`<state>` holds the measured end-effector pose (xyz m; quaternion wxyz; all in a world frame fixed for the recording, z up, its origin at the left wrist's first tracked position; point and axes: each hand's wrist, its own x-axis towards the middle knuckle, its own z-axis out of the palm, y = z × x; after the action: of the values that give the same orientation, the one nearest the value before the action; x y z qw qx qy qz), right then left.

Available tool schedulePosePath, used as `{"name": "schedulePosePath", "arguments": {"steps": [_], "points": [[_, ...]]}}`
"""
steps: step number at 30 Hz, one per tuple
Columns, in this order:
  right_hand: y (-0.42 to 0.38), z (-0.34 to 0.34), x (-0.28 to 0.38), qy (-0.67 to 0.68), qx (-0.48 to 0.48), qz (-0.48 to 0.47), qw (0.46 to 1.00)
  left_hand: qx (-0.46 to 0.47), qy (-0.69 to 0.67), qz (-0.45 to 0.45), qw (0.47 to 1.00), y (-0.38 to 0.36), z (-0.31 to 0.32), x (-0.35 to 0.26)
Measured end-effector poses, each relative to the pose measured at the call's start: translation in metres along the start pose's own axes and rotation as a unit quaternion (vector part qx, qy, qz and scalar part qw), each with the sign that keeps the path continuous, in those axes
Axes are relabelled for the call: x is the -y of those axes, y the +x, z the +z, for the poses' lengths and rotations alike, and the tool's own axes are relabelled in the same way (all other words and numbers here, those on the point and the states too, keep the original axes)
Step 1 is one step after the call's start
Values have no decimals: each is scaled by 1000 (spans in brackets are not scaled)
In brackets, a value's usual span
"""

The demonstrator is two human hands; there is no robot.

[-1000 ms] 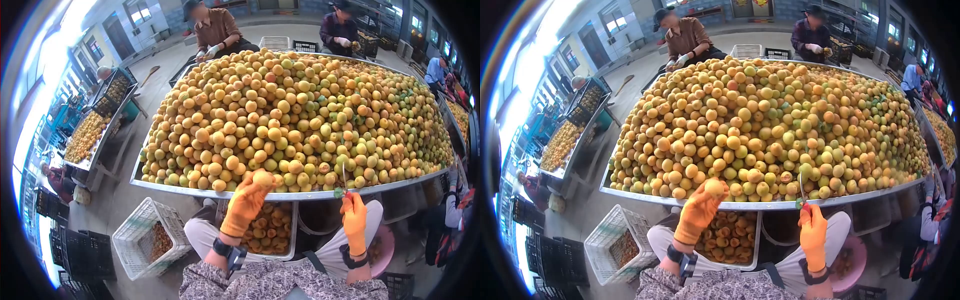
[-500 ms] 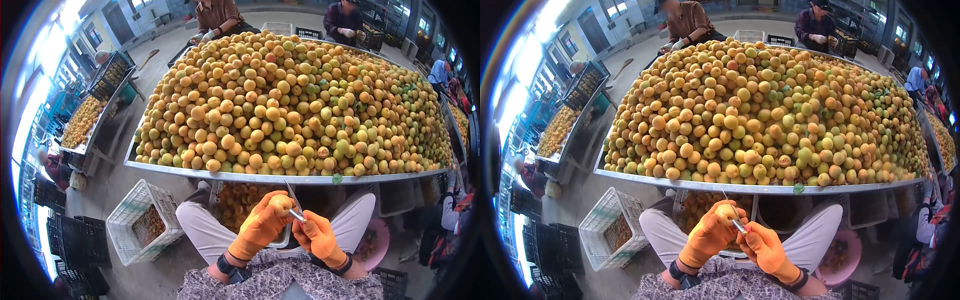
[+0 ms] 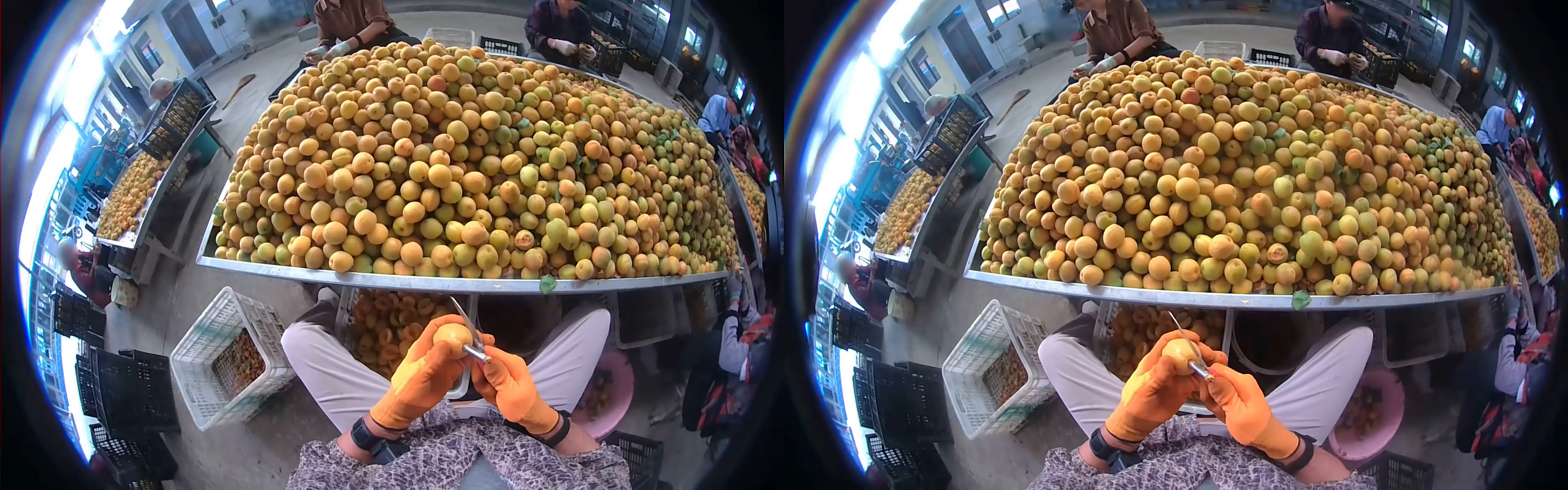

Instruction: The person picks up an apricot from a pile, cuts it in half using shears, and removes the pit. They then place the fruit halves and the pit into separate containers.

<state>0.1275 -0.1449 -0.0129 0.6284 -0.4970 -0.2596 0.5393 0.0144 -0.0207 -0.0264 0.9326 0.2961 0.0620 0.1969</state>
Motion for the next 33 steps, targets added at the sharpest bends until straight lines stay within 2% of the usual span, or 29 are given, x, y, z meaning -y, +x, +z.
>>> {"name": "schedulePosePath", "arguments": {"steps": [3, 5, 7, 10, 13, 15, 16, 18, 21, 23, 24, 25, 27, 28, 29, 30, 31, 32, 33], "points": [[3, 1, -3, 13, 5, 12, 1000, -15, 20, -1, 1000, 1, 0, 5], [9, 1, -16, 0, -36, -23, 999, -27, 29, 1, 999, 0, -1, 8], [10, -4, -21, 13, -44, -16, 999, -52, 83, -8, 995, 1, -3, 7], [18, -18, -34, -51, -37, -44, 997, -65, 142, -8, 988, 7, -6, 4], [25, -23, -28, -37, -11, -50, 998, -47, 211, -21, 976, 20, -12, 1], [23, -22, -11, 41, -23, -57, 997, -25, 203, -38, 978, 30, -10, 0], [21, -37, -14, -17, -19, -32, 999, -2, 226, -42, 973, 36, -7, -1], [12, -48, 9, -18, -22, -7, 1000, 21, 271, -80, 959, 51, -3, -6], [-2, -64, 36, -10, -25, 31, 999, 56, 413, -8, 909, 75, -2, 6], [-15, -72, 36, -68, -164, -14, 984, 11, 507, 68, 859, 88, 19, -8], [-19, -96, 19, -181, -183, -204, 944, -12, 423, 96, 901, 96, 23, -11], [-36, -114, 16, 36, -243, -143, 959, 8, 398, 118, 910, 103, 8, -14], [-39, -135, 12, 61, -303, -205, 929, 49, 269, 73, 959, 102, 25, -16], [-32, -135, 6, -135, -319, -163, 924, 49, 273, 70, 958, 100, 25, -12], [-24, -132, 2, -326, -323, -118, 881, 82, 194, 39, 977, 98, 23, -7], [-28, -113, 18, -321, -319, -109, 885, 115, 114, 10, 987, 99, 19, -3], [-33, -100, 35, -321, -314, -113, 887, 127, 98, -2, 987, 99, 17, -1], [-41, -87, 47, -157, -233, -65, 957, 105, 83, -3, 991, 95, 17, 4], [-44, -73, 52, 17, -148, -16, 989, 86, 71, -7, 994, 91, 22, 7]]}}
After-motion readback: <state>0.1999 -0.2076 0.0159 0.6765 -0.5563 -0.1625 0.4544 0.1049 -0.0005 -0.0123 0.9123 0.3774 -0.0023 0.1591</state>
